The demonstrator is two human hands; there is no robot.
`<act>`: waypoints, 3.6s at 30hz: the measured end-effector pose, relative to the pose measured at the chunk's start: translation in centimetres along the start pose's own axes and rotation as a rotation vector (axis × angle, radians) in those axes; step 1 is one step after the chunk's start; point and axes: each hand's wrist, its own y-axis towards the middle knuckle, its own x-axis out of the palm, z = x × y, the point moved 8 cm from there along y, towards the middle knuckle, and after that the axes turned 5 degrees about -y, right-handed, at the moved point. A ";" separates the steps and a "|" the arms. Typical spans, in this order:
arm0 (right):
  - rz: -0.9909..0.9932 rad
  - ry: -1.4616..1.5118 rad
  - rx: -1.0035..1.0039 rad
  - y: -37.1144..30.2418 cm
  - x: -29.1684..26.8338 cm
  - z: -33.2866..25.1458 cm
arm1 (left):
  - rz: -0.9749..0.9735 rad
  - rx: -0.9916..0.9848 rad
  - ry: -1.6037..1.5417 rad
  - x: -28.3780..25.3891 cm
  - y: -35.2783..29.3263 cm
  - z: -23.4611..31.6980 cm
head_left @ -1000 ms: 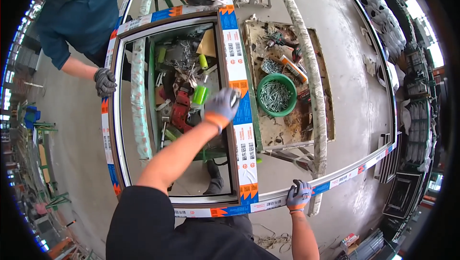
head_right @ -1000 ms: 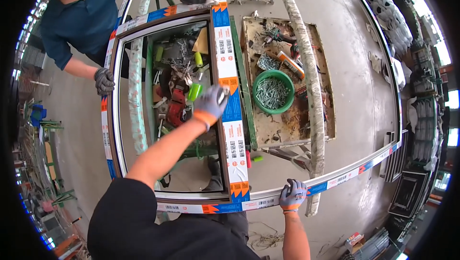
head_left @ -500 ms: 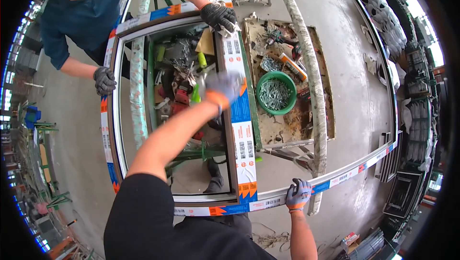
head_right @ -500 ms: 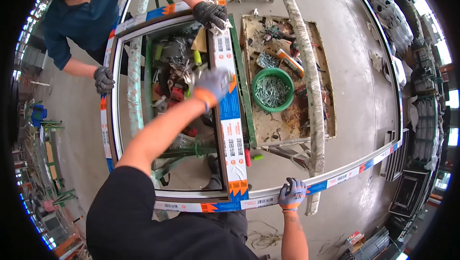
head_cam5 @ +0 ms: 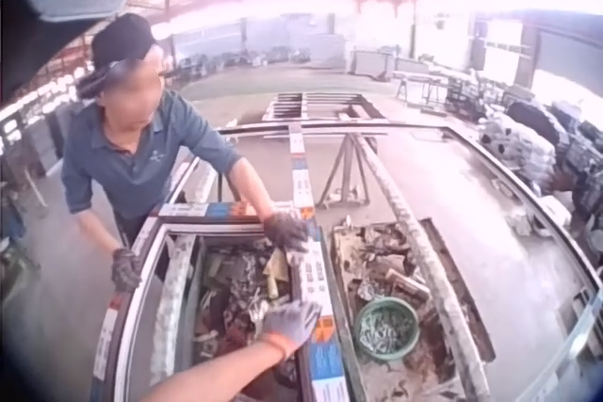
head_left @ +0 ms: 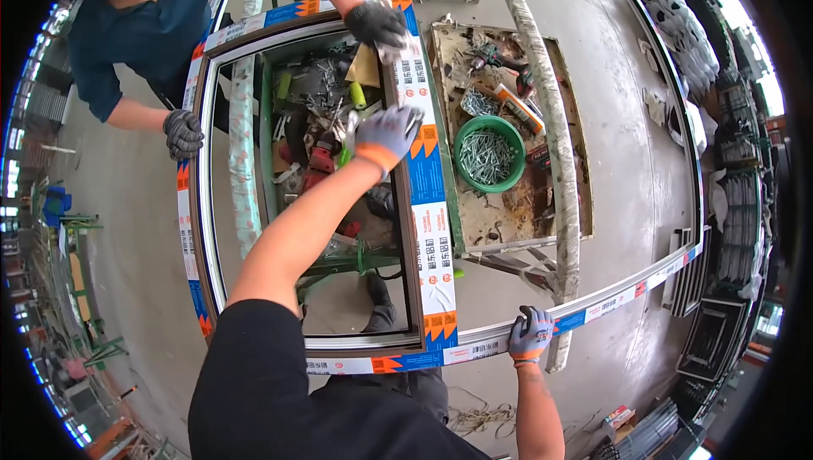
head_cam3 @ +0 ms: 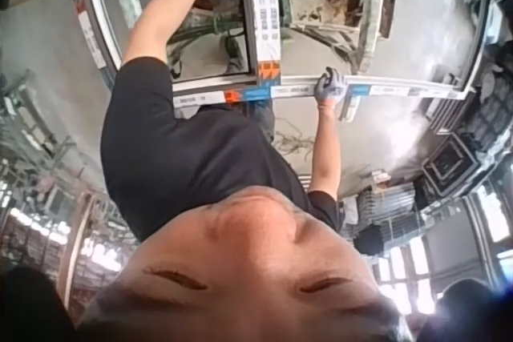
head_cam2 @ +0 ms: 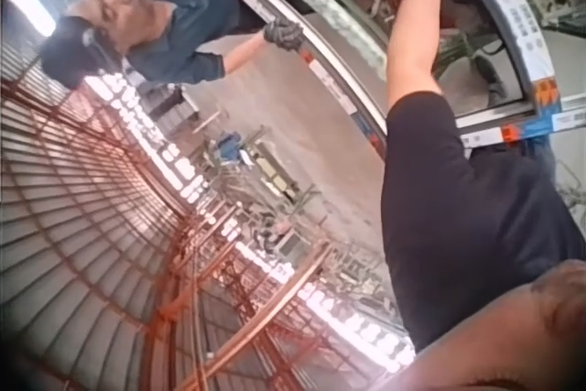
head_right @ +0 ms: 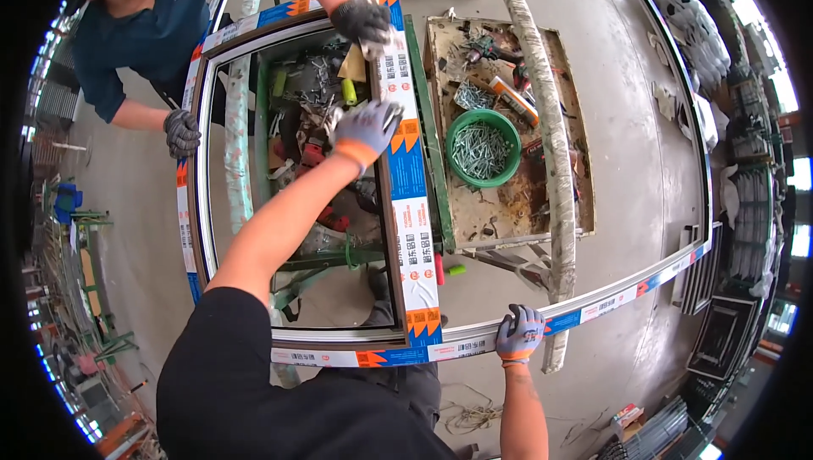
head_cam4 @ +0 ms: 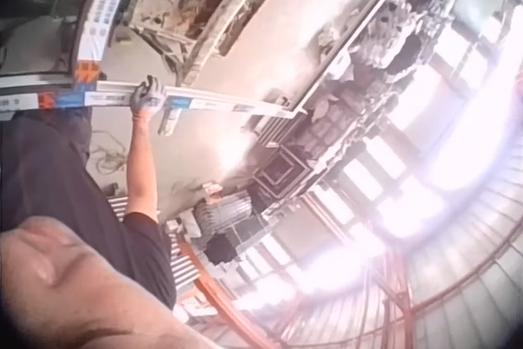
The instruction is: The person is assembling and moving large metal frames in an industrial fabrication setting.
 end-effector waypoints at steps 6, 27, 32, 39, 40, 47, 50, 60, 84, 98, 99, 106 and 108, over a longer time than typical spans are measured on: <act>0.007 0.020 -0.030 0.0 -0.4 -0.3 | -0.074 0.239 0.207 -0.4 -5.5 2.4; -0.023 0.017 -0.020 0.4 0.0 -0.4 | 0.008 0.070 0.134 -0.1 -2.5 0.8; -0.021 0.022 0.029 0.1 0.0 0.0 | -0.136 -0.026 -0.011 -0.8 -12.6 6.0; -0.026 0.012 0.014 -0.3 0.0 0.0 | -0.485 0.152 -0.192 0.5 -23.9 11.7; -0.017 0.003 0.005 -0.2 0.0 0.0 | -0.456 0.140 -0.092 0.3 -21.6 10.9; -0.028 0.006 -0.005 -0.4 0.3 -0.5 | 0.017 -0.190 -0.116 0.1 -10.7 3.0; -0.002 0.014 0.017 -0.3 0.3 0.0 | -0.094 -0.075 -0.085 -0.7 -18.8 8.3; -0.019 0.024 -0.001 0.2 0.2 -0.5 | -0.086 -0.208 -0.085 -0.9 -10.7 4.1; -0.028 -0.025 -0.005 -0.5 0.9 0.5 | -0.198 -0.042 0.002 0.8 -19.7 8.4; 0.004 0.029 -0.012 -0.8 1.0 0.4 | -0.195 -0.297 0.178 0.5 -9.3 4.4; 0.003 0.035 -0.014 -1.0 1.1 0.5 | -0.195 -0.298 0.184 0.9 -10.2 4.3; 0.065 0.084 -0.031 -1.3 0.3 1.4 | -0.338 0.017 0.236 0.4 -30.6 16.4; 0.035 0.061 -0.020 -1.4 0.4 1.4 | -0.518 0.032 0.082 -0.9 -35.6 20.6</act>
